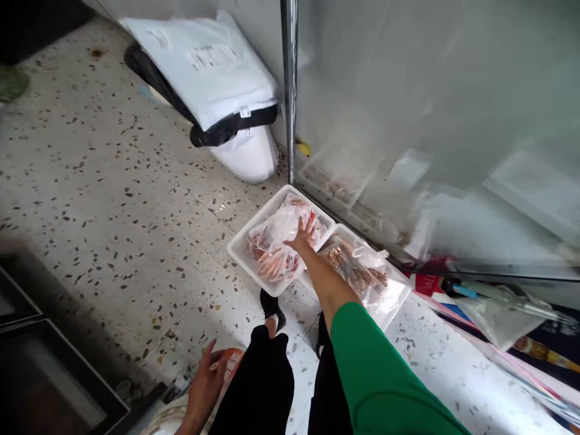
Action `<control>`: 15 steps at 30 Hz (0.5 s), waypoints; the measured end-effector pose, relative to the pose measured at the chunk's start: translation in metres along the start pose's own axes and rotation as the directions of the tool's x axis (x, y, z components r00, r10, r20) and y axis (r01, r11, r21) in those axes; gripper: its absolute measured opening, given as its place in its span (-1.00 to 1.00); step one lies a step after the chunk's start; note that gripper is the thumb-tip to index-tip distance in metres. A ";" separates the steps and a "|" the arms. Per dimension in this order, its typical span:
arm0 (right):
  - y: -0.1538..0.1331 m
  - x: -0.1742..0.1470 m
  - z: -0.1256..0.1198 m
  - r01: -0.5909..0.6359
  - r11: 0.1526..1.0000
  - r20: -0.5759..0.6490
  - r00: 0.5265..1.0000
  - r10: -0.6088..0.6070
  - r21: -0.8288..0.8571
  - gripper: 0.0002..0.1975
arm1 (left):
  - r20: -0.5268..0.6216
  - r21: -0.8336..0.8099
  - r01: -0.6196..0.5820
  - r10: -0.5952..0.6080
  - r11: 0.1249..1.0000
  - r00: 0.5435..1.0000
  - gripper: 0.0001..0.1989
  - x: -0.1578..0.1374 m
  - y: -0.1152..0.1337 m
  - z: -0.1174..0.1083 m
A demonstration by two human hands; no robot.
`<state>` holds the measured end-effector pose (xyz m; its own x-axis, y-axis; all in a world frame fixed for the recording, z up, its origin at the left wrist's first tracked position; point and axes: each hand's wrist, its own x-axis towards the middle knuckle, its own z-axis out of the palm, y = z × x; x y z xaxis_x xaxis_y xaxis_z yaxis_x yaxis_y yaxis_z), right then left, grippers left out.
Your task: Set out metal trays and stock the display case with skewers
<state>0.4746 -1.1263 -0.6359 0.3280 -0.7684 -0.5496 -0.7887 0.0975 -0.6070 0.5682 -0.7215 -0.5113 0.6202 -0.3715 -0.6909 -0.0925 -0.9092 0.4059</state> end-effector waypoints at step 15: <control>-0.072 -0.140 0.037 -0.159 0.740 0.584 0.728 -0.359 0.654 -0.85 | 0.304 -0.122 -0.502 0.513 0.856 0.803 -0.39 0.132 0.147 -0.007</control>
<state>0.5049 -1.0018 -0.5364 0.8258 -0.2252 -0.5170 -0.2956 0.6079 -0.7369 0.6421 -0.9029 -0.5384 0.2135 -0.8220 -0.5280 -0.2952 -0.5694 0.7672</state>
